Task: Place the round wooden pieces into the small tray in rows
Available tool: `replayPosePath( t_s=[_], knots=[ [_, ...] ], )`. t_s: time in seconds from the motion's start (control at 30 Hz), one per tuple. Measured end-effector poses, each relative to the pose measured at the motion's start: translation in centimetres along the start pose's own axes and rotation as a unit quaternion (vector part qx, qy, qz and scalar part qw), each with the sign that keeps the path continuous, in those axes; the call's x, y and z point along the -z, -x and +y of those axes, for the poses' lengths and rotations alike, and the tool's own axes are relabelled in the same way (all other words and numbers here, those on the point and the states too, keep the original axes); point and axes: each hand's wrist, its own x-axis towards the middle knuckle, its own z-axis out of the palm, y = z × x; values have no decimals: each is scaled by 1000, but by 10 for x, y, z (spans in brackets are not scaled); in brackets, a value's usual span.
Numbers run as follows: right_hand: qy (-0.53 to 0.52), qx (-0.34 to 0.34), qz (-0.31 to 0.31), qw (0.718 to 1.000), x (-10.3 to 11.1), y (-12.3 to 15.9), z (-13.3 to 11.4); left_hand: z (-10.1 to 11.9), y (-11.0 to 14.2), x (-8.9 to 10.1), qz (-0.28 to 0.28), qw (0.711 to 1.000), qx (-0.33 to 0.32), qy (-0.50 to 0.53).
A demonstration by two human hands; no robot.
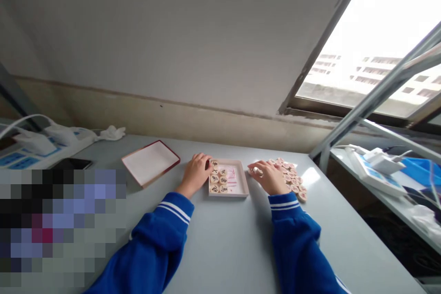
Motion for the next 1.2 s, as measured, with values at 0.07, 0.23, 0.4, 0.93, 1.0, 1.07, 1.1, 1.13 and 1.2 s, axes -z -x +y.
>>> replayPosePath(
  t_s=[0.07,0.23,0.4,0.93,1.0,1.07,1.1,1.13,1.2],
  knots=[
    [50,-17,-18,998,-1,2,7,1,0,1,-1,1000,1,-2],
    [26,-11,26,999,1,1,3,2,0,0,-8,1000,-2,2],
    [-114,160,-59,979,-11,0,-42,2,0,-3,-36,998,-38,44],
    [-82,37,-28,996,-3,-1,0,-2,-2,-2,-48,998,-35,38],
    [2,14,-28,1000,-4,3,3,-2,-2,-2,-47,997,-38,38],
    [59,-7,-19,998,-2,8,7,-3,-2,-3,-48,997,-41,37],
    [72,-19,-17,997,-1,10,10,-3,-3,-3,-48,997,-43,37],
    [73,-30,-16,997,0,11,14,-4,-3,-4,-49,997,-44,36],
    [46,-49,-10,998,1,9,23,-4,-3,-4,-51,997,-45,36]
  ],
)
